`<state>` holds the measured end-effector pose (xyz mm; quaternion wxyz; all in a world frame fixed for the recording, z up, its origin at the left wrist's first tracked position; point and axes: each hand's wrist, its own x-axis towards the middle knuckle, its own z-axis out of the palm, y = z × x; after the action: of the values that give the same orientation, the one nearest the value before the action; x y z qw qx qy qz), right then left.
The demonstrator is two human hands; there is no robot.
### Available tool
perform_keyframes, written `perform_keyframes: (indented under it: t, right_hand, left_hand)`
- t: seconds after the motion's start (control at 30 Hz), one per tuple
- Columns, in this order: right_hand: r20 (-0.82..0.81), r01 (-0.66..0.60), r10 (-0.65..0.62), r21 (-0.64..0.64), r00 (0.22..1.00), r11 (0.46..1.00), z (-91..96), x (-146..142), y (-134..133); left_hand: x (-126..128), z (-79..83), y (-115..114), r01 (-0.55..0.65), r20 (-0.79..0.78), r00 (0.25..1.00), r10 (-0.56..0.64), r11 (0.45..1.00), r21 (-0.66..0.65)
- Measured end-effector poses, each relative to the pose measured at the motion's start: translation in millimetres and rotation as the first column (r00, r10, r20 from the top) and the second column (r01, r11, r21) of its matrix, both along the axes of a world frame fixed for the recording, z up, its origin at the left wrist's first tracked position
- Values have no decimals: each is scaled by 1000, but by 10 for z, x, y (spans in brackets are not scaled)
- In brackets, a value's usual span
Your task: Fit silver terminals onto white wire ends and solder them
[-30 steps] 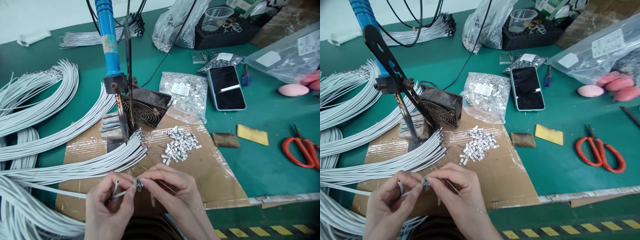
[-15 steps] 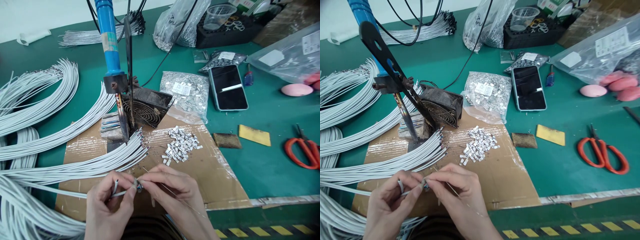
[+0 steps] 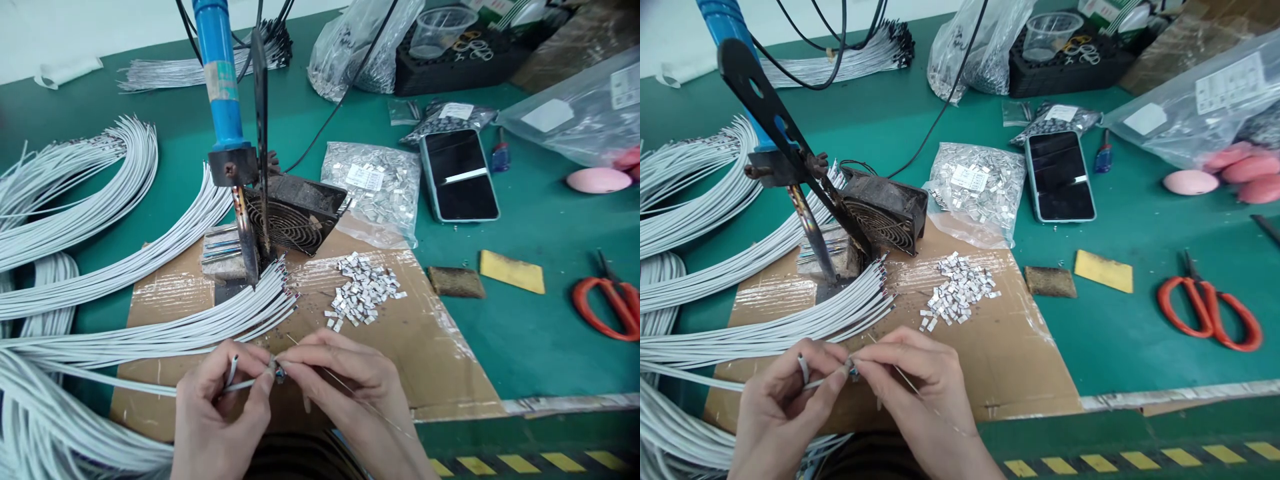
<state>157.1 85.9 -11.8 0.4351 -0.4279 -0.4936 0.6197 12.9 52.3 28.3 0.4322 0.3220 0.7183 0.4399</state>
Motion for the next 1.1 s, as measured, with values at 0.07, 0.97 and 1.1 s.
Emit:
perform_keyframes:
  t: [0.07,0.97,1.1]
  right_hand:
    - [14,5,-5,12,1000,1000,-7,-2,4]
    - [218,119,-149,143,964,983,84,-144,196]
    - [183,147,-159,78,970,986,135,-216,200]
  left_hand:
    - [12,1,6,-12,2,1000,12,1000,0]
    - [-157,-136,368,-130,-17,991,132,988,88]
    - [-188,-147,400,-88,-13,996,90,989,116]
